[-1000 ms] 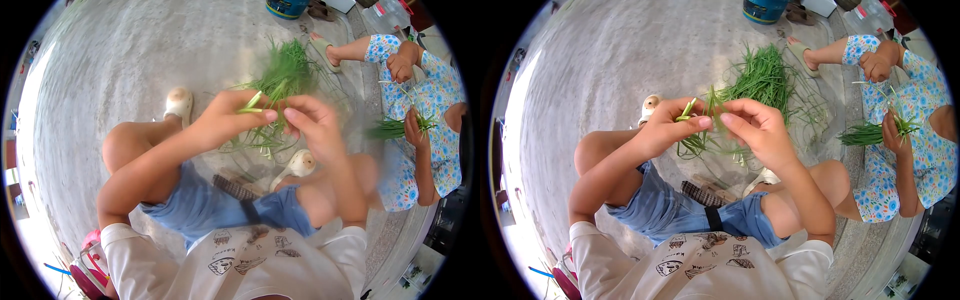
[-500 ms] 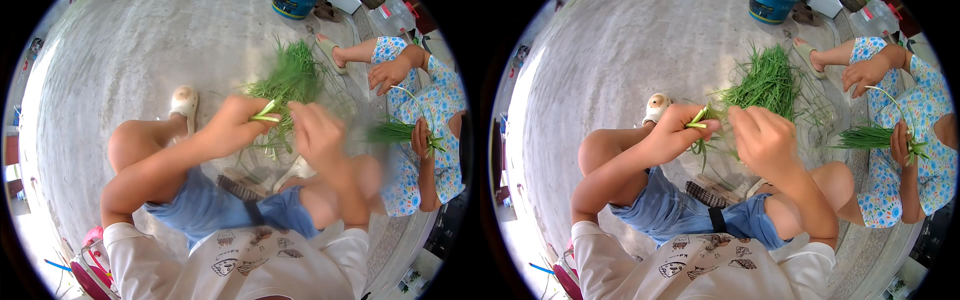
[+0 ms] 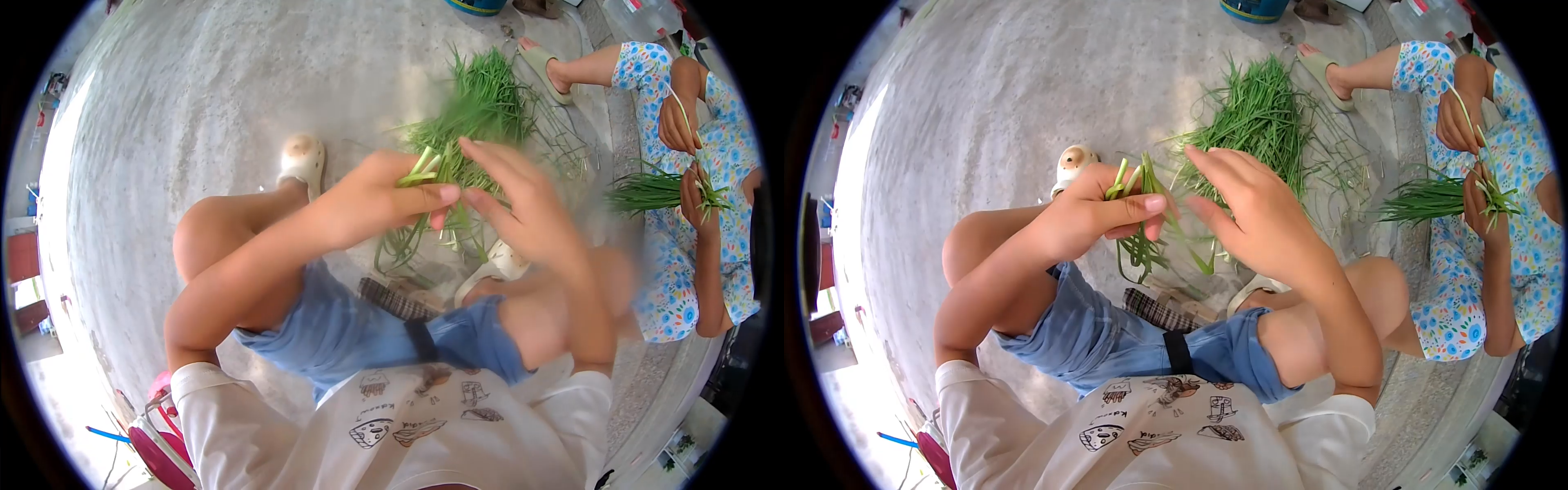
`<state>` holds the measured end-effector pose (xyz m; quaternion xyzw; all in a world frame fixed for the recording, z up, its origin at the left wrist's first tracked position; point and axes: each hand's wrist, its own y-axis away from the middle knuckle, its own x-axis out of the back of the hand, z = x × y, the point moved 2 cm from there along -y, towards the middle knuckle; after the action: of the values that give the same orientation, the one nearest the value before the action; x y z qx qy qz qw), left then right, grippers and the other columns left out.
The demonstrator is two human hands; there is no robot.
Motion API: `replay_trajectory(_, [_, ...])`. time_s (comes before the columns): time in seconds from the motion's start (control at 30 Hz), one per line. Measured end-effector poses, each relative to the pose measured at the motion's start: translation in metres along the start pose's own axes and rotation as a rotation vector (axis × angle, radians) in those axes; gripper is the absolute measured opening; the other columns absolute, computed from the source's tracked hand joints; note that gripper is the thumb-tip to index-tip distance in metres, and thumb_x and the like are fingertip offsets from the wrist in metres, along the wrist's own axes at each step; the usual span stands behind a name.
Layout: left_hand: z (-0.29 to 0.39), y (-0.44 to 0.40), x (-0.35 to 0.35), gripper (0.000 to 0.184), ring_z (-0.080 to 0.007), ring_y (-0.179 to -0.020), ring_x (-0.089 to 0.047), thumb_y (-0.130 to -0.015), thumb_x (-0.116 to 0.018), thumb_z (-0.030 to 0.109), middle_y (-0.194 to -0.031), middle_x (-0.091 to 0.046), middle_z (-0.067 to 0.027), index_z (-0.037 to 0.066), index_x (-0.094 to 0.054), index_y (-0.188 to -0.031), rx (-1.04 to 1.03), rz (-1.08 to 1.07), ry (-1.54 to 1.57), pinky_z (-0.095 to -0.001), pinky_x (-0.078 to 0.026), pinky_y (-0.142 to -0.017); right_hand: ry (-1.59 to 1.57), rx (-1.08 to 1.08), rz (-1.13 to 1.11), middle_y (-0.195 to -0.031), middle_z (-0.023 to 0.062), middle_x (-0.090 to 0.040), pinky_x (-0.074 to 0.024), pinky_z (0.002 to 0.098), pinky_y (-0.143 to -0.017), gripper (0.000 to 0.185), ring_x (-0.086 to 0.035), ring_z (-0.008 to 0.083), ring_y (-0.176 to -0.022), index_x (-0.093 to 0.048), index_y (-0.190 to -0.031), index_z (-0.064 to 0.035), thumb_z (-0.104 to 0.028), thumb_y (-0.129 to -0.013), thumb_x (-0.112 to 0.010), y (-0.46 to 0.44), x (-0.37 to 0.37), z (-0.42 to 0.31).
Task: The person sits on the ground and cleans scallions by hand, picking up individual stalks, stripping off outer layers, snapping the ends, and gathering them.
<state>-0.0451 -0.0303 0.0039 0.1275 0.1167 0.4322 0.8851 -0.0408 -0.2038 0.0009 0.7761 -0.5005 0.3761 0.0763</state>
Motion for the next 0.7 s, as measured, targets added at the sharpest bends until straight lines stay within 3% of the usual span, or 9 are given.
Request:
replay_trajectory(0.1, [0.004,0.000,-0.001,0.019,-0.0020,-0.046,-0.036,-0.082,-0.051,0.019,-0.061,-0.054,-0.0005,0.001,-0.057,-0.076,-0.020,0.037,0.066,-0.0173,-0.026,-0.041,0.038,0.155,0.104,-0.079,0.0093,-0.056,-0.0420,0.0249,-0.059,0.024,-0.054,0.0144,-0.069,-0.053,-0.098,0.0004,-0.012,-0.079,-0.055,0.001,-0.001,-0.007])
replay_trajectory(0.17, [0.003,-0.002,0.001,0.019,-0.0020,-0.046,-0.036,-0.081,-0.052,0.018,-0.060,-0.054,-0.0010,0.001,-0.057,-0.075,-0.022,0.053,0.095,-0.0174,-0.026,-0.041,-0.358,-0.057,-0.034,-0.079,0.0097,-0.057,-0.0428,0.0247,-0.059,0.020,-0.055,0.0140,-0.069,-0.052,-0.093,0.0009,-0.012,-0.078,-0.056,0.003,0.003,-0.016])
replay_trajectory(0.3, [0.001,-0.004,0.001,0.021,-0.0023,-0.044,-0.035,-0.080,-0.054,0.020,-0.059,-0.054,-0.0022,0.001,-0.058,-0.071,-0.065,0.041,0.068,-0.0175,-0.026,-0.040,-0.340,-0.055,-0.038,-0.074,0.0088,-0.058,-0.0428,0.0227,-0.056,0.014,-0.055,0.0113,-0.065,-0.053,-0.087,0.0014,-0.009,-0.077,-0.056,0.003,-0.005,-0.024])
replay_trajectory(0.37, [0.002,-0.005,0.000,0.022,-0.0024,-0.044,-0.035,-0.080,-0.054,0.020,-0.059,-0.055,-0.0025,0.001,-0.058,-0.070,-0.071,0.041,0.065,-0.0174,-0.026,-0.040,-0.535,-0.118,0.002,-0.066,0.0064,-0.057,-0.0416,0.0201,-0.051,0.011,-0.053,0.0083,-0.058,-0.053,-0.084,0.0016,-0.005,-0.076,-0.057,0.003,-0.009,-0.018])
replay_trajectory(0.57, [0.001,-0.005,0.003,0.022,-0.0030,-0.045,-0.036,-0.082,-0.051,0.021,-0.064,-0.057,-0.0040,0.000,-0.059,-0.080,-0.048,0.026,0.070,-0.0172,-0.028,-0.040,-0.541,-0.258,0.032,-0.063,0.0039,-0.055,-0.0402,0.0187,-0.049,0.007,-0.051,0.0067,-0.054,-0.054,-0.077,0.0023,-0.005,-0.077,-0.055,0.002,0.001,-0.012])
replay_trajectory(0.7, [0.003,-0.003,0.003,0.024,-0.0036,-0.046,-0.036,-0.083,-0.049,0.020,-0.067,-0.057,-0.0044,-0.001,-0.058,-0.091,-0.008,0.018,0.074,-0.0171,-0.029,-0.042,-0.493,-0.224,0.098,-0.062,0.0034,-0.054,-0.0399,0.0186,-0.049,0.009,-0.051,0.0065,-0.055,-0.055,-0.075,0.0027,-0.006,-0.078,-0.054,0.001,0.011,-0.011])
